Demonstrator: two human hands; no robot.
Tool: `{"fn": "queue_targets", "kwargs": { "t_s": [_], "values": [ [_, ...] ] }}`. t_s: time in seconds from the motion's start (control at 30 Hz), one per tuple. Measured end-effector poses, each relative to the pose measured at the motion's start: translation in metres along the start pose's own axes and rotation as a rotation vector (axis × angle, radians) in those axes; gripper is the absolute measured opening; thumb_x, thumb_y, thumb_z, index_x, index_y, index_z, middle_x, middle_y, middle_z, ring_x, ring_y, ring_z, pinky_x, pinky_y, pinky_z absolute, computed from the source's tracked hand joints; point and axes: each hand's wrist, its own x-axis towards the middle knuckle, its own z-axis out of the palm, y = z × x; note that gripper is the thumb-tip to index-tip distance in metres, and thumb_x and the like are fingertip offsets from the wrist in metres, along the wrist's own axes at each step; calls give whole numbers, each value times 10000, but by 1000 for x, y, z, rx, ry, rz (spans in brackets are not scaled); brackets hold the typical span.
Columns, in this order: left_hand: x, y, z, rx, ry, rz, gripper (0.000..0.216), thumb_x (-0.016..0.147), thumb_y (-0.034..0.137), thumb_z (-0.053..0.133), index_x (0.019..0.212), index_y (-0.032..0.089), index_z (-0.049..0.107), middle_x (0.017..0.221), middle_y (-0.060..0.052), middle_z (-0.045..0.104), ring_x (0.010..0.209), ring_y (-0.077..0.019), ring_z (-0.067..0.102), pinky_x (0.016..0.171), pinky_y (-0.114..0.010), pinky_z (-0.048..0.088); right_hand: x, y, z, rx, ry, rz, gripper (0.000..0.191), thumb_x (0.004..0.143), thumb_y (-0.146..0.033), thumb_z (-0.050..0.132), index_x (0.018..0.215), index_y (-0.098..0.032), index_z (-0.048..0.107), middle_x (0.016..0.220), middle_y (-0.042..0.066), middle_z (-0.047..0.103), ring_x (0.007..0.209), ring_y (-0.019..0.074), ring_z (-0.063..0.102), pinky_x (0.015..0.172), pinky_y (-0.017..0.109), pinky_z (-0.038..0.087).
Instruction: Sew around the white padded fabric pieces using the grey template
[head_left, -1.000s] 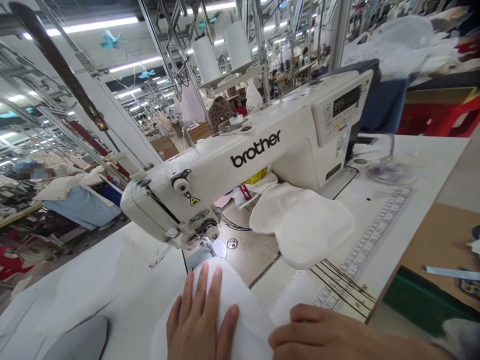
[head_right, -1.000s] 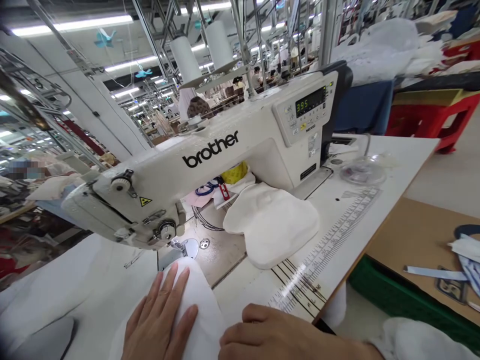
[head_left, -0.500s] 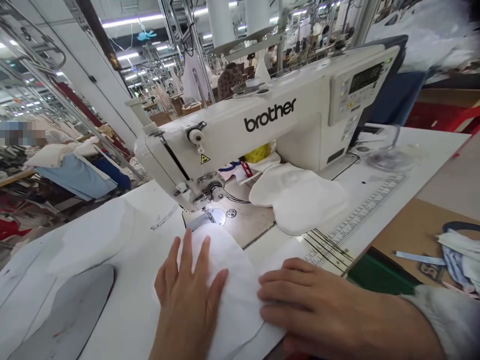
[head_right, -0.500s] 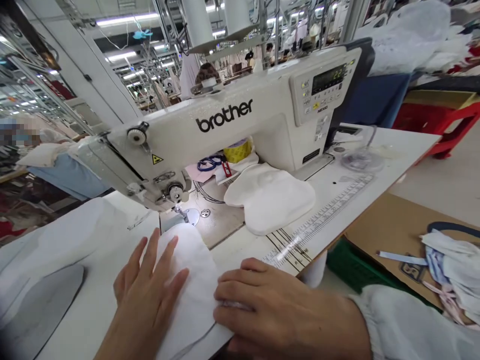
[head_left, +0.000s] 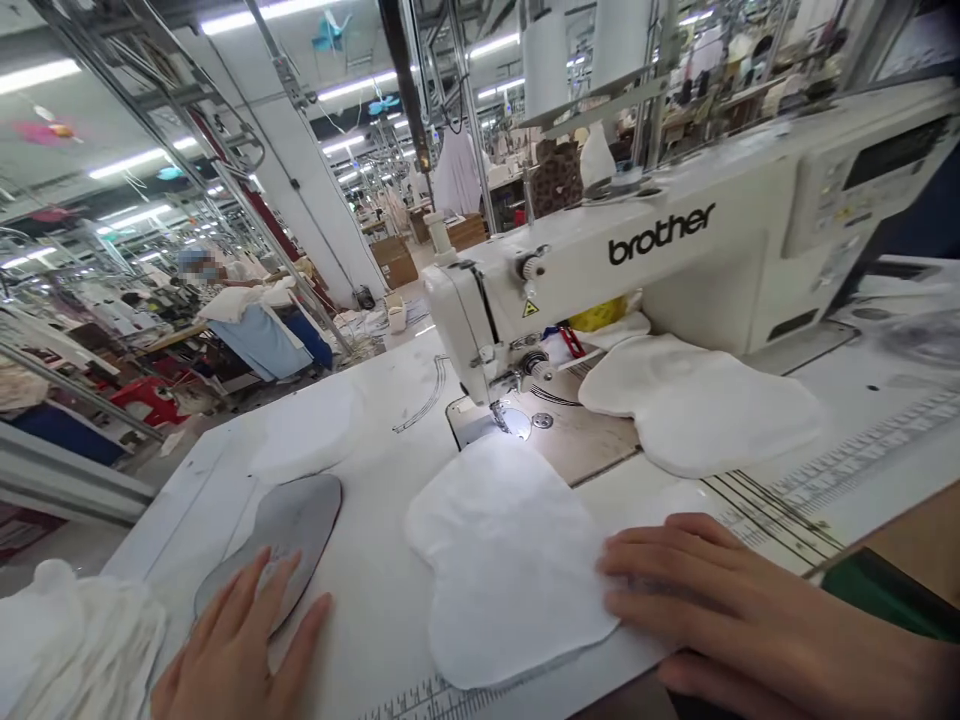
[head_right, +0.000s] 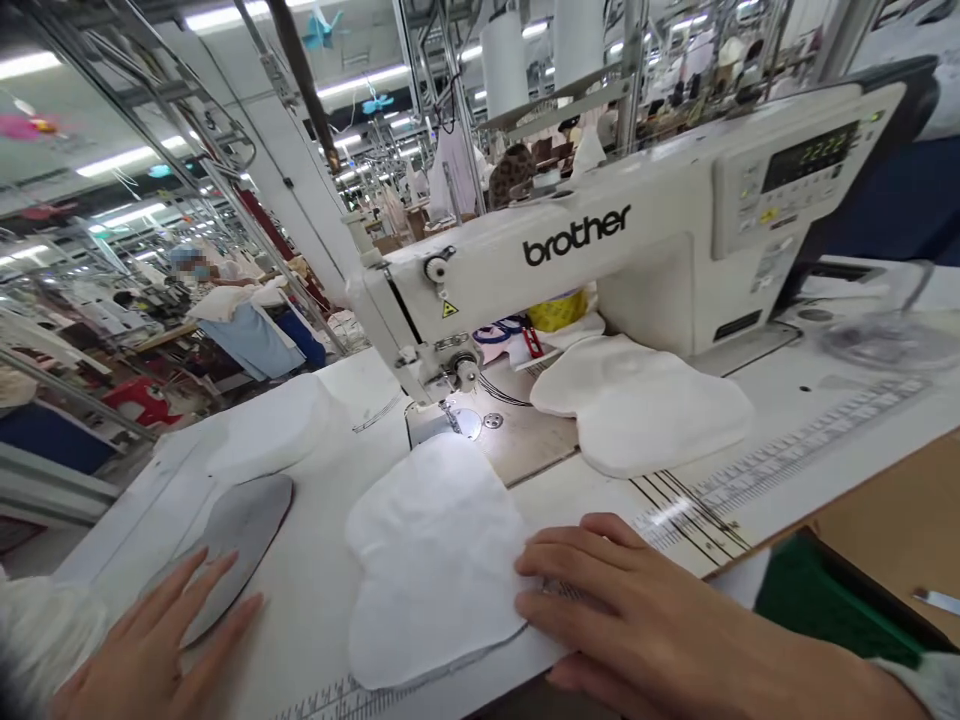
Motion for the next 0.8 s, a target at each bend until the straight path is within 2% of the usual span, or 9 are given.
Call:
{"fn": "queue_targets", "kwargs": {
  "t_s": [0.1, 0.2, 0.3, 0.4, 0.5, 0.63, 0.8],
  "values": [
    [-1, -17, 5, -68, -41, -55, 604, 945, 568, 282, 1239, 169, 627, 1430, -142, 545, 1273, -406, 515, 924, -630, 464, 7, -3, -1, -11, -37, 21, 424, 939, -303, 623, 1357, -282, 554, 1287, 68, 649, 1196, 226, 603, 1040, 348, 426],
    [-5, -12, 14, -196, -105, -43, 577, 913, 593, 350, 1208, 204, 656, 1387, -104, 594, 1282, -368, 519, 916, -588, 493, 23, -4, 0, -39, -73, 88, 433, 955, -325, 598, 1381, -275, 536, 1377, 76, 587, 1265, 241, 552, 1066, 399, 420],
    [-3, 10, 17, -331, -186, -3, 507, 868, 582, 434, 1115, 231, 704, 1302, -79, 654, 1253, -334, 545, 996, -552, 458, 45, 2, 7, -58, -89, 223, 467, 998, -379, 514, 1442, -239, 480, 1460, 108, 503, 1343, 266, 471, 1091, 482, 397],
    [9, 41, 12, -438, -209, -4, 494, 882, 558, 406, 1058, 205, 704, 1232, -94, 662, 1185, -302, 576, 1035, -505, 431, 65, 11, 17, -62, -150, 345, 585, 1022, -481, 416, 1516, -170, 364, 1543, 153, 371, 1429, 305, 335, 1121, 568, 330],
    [30, 66, 8, -503, -311, -18, 525, 858, 601, 413, 1053, 191, 676, 1168, -109, 659, 1091, -307, 609, 949, -497, 475, 76, 15, 22, -47, -260, 394, 692, 1015, -565, 359, 1534, -110, 304, 1578, 197, 265, 1456, 348, 259, 1118, 635, 283],
    [53, 84, 10, -521, -377, -10, 371, 792, 542, 536, 888, 214, 681, 1000, -84, 688, 965, -306, 641, 863, -484, 487, 80, 10, 21, -50, -314, 405, 766, 1004, -609, 337, 1534, -60, 274, 1584, 224, 215, 1465, 374, 214, 1108, 661, 272],
    [56, 95, 7, -540, -396, -20, 251, 799, 458, 548, 709, 244, 642, 817, -21, 687, 806, -245, 634, 779, -397, 476, 80, 9, 18, -67, -341, 416, 784, 1008, -615, 310, 1538, -41, 247, 1593, 217, 174, 1475, 356, 190, 1132, 637, 249]
  ]
}}
